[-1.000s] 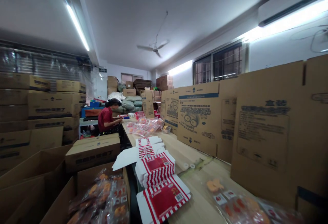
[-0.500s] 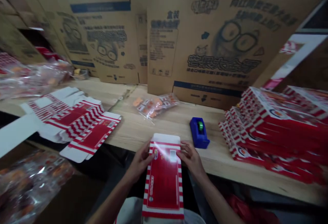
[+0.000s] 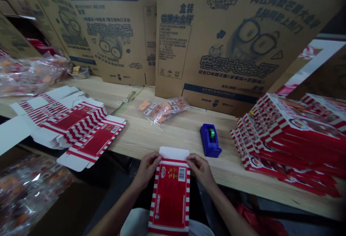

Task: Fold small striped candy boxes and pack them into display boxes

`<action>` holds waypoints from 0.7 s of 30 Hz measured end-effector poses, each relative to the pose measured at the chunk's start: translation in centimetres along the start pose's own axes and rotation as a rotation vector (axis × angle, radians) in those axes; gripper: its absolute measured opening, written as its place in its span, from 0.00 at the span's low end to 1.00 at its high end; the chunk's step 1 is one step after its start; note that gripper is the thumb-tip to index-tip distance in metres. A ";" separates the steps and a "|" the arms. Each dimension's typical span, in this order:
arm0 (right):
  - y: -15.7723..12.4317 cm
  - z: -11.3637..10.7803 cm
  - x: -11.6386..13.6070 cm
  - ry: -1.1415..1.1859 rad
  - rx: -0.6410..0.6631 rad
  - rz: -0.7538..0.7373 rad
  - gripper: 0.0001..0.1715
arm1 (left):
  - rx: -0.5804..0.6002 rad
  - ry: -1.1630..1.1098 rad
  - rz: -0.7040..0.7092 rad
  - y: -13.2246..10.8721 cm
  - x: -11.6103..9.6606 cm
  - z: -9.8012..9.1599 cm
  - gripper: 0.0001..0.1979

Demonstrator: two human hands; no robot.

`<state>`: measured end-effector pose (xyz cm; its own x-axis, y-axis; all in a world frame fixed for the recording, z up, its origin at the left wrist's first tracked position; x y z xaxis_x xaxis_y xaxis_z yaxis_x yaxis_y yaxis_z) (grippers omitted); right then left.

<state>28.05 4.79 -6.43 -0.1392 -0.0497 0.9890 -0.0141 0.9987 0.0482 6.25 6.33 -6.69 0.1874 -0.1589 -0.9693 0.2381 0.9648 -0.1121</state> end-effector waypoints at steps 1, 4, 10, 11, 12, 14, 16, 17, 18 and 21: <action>0.0 0.1 -0.2 0.064 0.006 0.046 0.20 | 0.003 -0.052 -0.025 0.0 0.2 0.0 0.15; -0.1 0.8 -0.3 0.179 0.108 0.144 0.31 | 0.050 -0.184 -0.110 0.1 0.2 0.1 0.21; 0.2 0.7 0.4 0.188 0.208 0.196 0.23 | 0.188 -0.207 -0.203 0.4 -0.8 0.6 0.31; 0.3 0.8 0.4 0.198 0.217 0.197 0.23 | 0.190 -0.199 -0.197 0.4 -1.0 0.8 0.29; 0.4 0.9 0.4 0.208 0.228 0.197 0.23 | 0.177 -0.192 -0.178 0.5 -1.1 0.8 0.28; 0.6 1.1 0.4 0.228 0.234 0.189 0.23 | 0.121 -0.186 -0.116 0.5 -1.3 0.7 0.28; 0.6 1.0 0.2 0.245 0.190 0.167 0.24 | 0.055 -0.166 -0.044 0.3 -1.2 0.4 0.26; 0.5 0.8 0.0 0.243 0.144 0.151 0.25 | 0.030 -0.136 -0.007 0.2 -1.1 0.2 0.23; 0.3 0.5 -0.1 0.217 0.087 0.130 0.25 | 0.015 -0.090 0.030 0.1 -1.0 0.1 0.19; -0.7 -0.3 -0.5 0.026 -0.059 0.038 0.16 | -0.017 0.056 0.113 -0.2 -0.7 -0.4 0.12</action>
<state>28.44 4.09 -6.92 -0.1130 -0.0118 0.9935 0.0497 0.9986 0.0175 5.71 6.34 -6.11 0.1586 -0.0374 -0.9866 0.2025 0.9793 -0.0046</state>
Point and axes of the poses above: each hand's wrist, its own y-axis towards the middle knuckle, its own z-axis out of the palm, x = y × z, the point moved 8 cm from there along y, towards the middle knuckle, and after that the axes turned 6 degrees about -y, right-handed, at the moved point
